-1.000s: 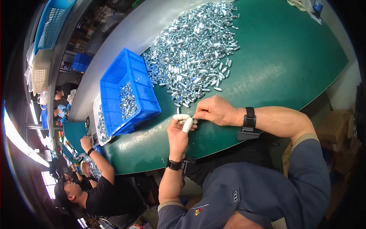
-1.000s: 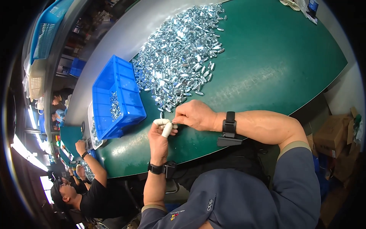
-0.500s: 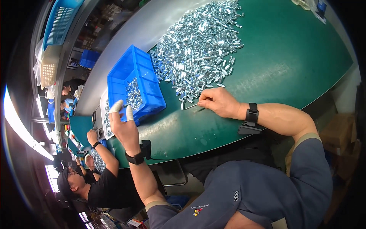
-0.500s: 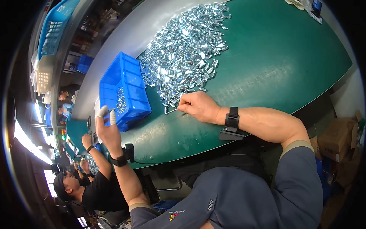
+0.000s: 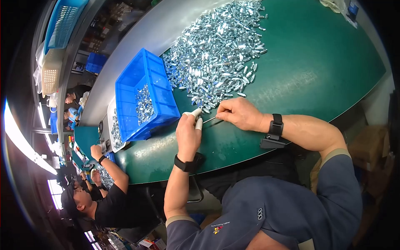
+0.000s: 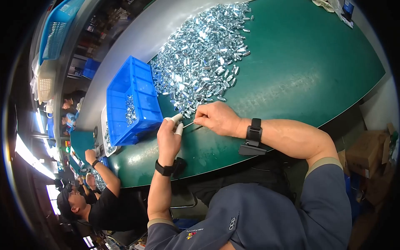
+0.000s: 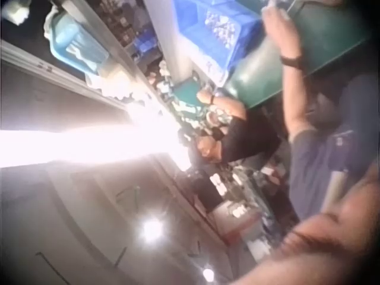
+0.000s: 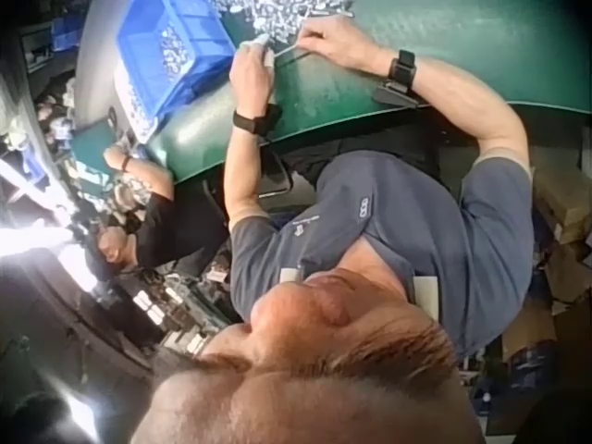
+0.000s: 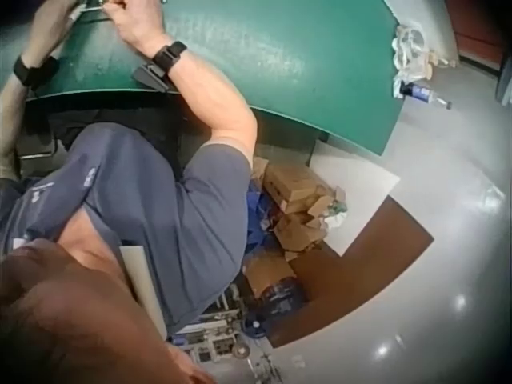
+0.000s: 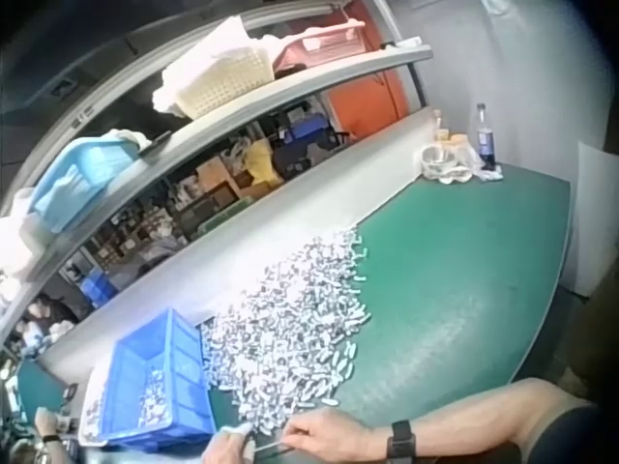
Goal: The person picks up a metal component and a thin rod, inserts the rod into the component, and places the assembly into a blue bin, repeating this process several times.
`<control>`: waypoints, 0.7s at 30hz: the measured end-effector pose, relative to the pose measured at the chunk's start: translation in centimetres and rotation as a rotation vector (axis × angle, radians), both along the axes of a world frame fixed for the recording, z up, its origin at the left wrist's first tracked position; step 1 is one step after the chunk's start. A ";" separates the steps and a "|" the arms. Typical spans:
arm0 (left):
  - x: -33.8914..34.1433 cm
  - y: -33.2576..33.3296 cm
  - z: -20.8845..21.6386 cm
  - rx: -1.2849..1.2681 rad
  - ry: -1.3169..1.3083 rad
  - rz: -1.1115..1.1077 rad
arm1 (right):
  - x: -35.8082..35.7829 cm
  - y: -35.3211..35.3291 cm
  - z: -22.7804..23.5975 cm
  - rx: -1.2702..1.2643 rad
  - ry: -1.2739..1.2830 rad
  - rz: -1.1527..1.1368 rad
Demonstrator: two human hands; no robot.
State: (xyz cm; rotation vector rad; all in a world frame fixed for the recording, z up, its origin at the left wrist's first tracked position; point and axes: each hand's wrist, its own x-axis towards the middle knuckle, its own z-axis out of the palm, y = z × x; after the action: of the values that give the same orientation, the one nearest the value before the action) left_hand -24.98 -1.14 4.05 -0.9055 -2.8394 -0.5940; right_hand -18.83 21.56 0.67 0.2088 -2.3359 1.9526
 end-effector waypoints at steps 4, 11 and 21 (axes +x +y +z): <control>0.7 -0.2 0.3 0.414 -0.492 0.146 | 0.0 0.2 0.2 0.047 -0.015 0.019; 1.1 -0.3 -1.3 0.987 -0.808 0.288 | -0.2 0.2 1.0 0.015 -0.028 0.022; 2.7 0.0 -2.8 1.216 -0.794 0.249 | -0.2 -0.6 0.5 -0.106 -0.045 -0.085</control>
State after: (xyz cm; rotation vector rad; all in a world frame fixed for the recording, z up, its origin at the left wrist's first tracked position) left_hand -22.25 -1.14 1.28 -0.0523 -2.1527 -2.5885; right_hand -19.07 20.97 1.18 0.0575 -2.2200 2.0531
